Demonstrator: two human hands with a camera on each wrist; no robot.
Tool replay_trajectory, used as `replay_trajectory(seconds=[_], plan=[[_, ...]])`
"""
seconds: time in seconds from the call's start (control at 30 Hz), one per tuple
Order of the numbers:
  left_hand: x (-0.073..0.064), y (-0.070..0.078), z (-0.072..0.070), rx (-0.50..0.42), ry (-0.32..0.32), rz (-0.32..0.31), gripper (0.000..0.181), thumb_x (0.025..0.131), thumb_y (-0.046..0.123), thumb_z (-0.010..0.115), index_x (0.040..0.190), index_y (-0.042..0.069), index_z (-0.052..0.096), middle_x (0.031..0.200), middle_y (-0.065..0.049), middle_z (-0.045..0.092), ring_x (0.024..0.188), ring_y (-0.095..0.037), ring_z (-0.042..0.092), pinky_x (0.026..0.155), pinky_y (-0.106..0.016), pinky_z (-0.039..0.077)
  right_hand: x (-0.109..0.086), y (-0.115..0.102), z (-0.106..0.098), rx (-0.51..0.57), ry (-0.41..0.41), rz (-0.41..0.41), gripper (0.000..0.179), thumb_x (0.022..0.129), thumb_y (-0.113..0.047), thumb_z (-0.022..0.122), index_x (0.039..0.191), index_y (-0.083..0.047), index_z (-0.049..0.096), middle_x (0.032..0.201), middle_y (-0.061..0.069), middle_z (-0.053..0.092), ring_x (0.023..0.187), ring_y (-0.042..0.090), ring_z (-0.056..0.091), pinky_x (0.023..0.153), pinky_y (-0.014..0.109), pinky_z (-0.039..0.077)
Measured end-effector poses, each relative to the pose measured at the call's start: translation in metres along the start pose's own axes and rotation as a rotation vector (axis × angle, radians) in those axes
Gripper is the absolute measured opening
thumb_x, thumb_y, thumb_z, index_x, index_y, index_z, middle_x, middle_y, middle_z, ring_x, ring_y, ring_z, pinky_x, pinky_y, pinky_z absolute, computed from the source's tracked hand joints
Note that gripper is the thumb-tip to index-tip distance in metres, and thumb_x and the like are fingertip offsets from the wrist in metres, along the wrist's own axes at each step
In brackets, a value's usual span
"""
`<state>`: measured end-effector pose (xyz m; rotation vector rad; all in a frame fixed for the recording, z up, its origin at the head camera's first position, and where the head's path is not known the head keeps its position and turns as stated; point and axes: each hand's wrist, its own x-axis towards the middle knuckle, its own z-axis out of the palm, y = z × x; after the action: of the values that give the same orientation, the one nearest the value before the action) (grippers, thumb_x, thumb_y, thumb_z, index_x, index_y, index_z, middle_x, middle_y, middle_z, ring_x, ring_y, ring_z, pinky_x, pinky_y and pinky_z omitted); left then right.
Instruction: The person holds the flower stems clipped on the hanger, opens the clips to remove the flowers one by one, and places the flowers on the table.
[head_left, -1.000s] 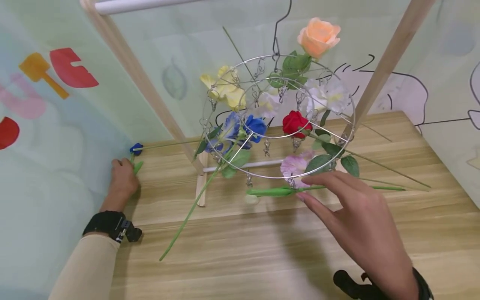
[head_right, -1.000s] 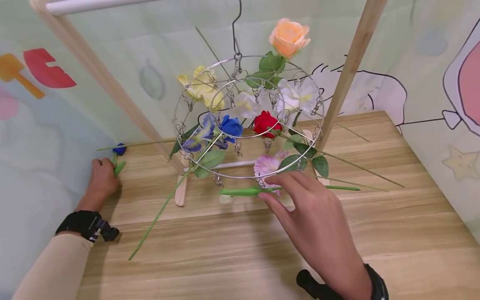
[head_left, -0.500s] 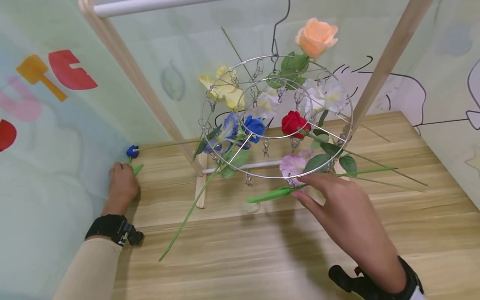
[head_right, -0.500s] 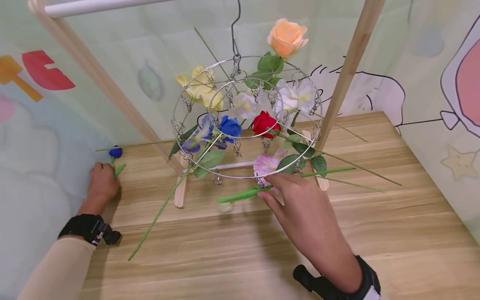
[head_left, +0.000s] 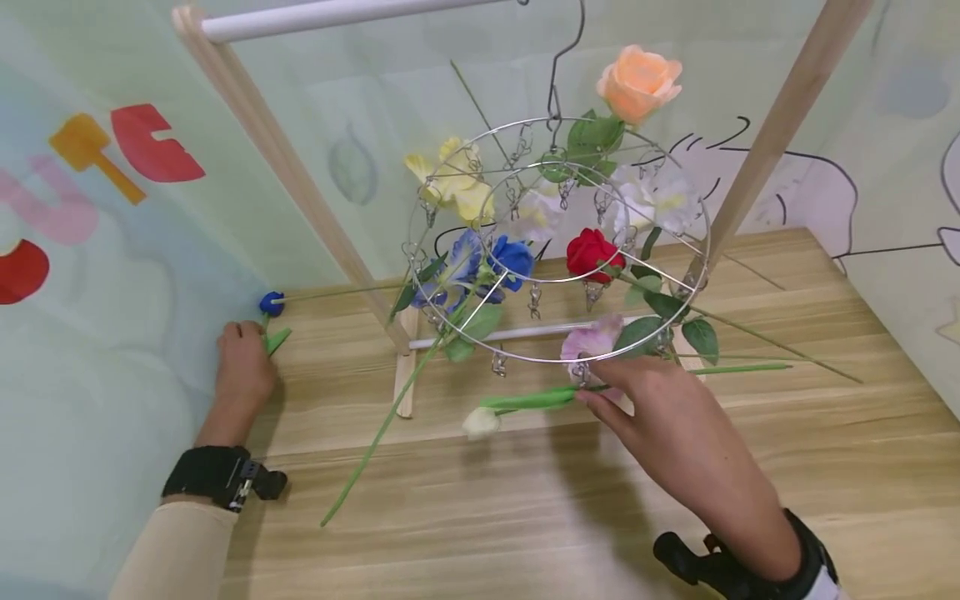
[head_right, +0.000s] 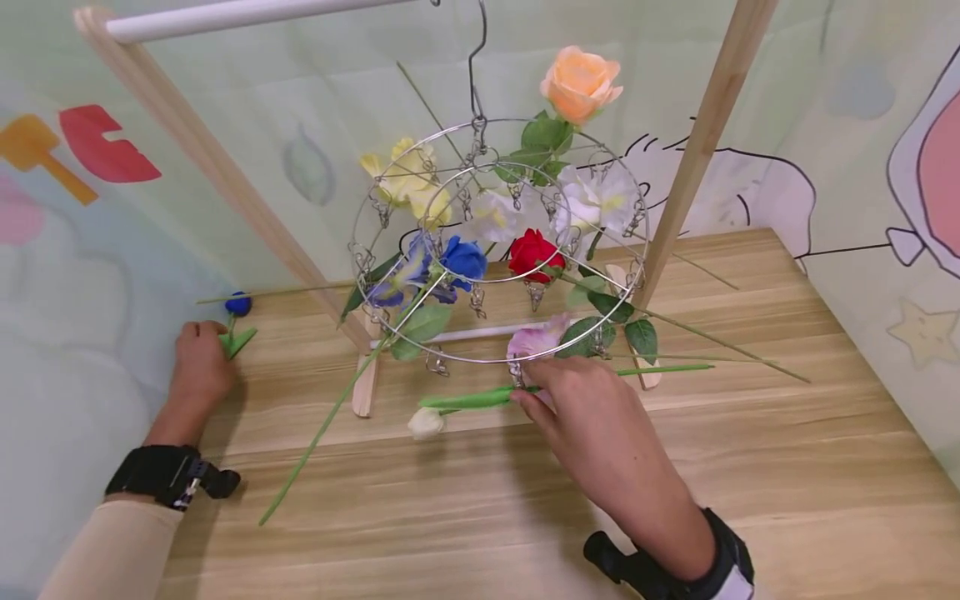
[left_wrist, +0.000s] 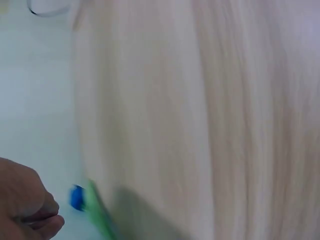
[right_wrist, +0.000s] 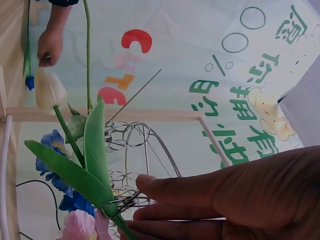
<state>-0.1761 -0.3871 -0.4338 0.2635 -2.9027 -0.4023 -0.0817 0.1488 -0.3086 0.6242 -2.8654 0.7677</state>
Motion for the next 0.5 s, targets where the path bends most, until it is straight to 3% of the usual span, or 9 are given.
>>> replay_trajectory(seconds=[0.13,0.2,0.3,0.5], plan=[[-0.022,0.025,-0.007,-0.110,0.166,0.103,0.035,0.093,-0.019,0.042,0.127,-0.021,0.050,0.123,-0.045,0.045,0.114,-0.062,0.046,0.096,-0.069,0.043,0.002,0.001,0.000,0.017,-0.009,-0.014,0.010,0.096,-0.026,0.081,0.102,-0.018,0.080,0.090,-0.006,0.078,0.078,0.012,0.066,0.071,0.036,0.054],[-0.034,0.038,-0.007,-0.156,0.221,0.165,0.030,0.096,-0.019,0.042,0.125,-0.021,0.052,0.119,-0.044,0.048,0.110,-0.062,0.048,0.093,-0.070,0.043,0.003,0.002,0.001,0.030,-0.019,-0.017,0.012,0.097,-0.028,0.080,0.103,-0.017,0.080,0.090,-0.006,0.078,0.076,0.010,0.065,0.069,0.034,0.053],[-0.051,0.057,-0.007,-0.205,0.226,0.211,0.026,0.100,-0.019,0.045,0.124,-0.020,0.053,0.119,-0.043,0.049,0.110,-0.062,0.049,0.091,-0.069,0.043,0.004,0.003,0.002,0.044,-0.025,-0.026,0.013,0.098,-0.028,0.079,0.102,-0.016,0.080,0.091,-0.006,0.079,0.075,0.007,0.065,0.069,0.032,0.053],[-0.074,0.087,-0.007,-0.244,0.205,0.242,0.026,0.103,-0.016,0.048,0.127,-0.016,0.055,0.124,-0.039,0.051,0.114,-0.056,0.051,0.089,-0.065,0.046,0.003,0.005,0.001,0.051,-0.017,-0.040,0.012,0.098,-0.028,0.078,0.099,-0.017,0.080,0.088,-0.006,0.078,0.072,0.004,0.062,0.066,0.030,0.052]])
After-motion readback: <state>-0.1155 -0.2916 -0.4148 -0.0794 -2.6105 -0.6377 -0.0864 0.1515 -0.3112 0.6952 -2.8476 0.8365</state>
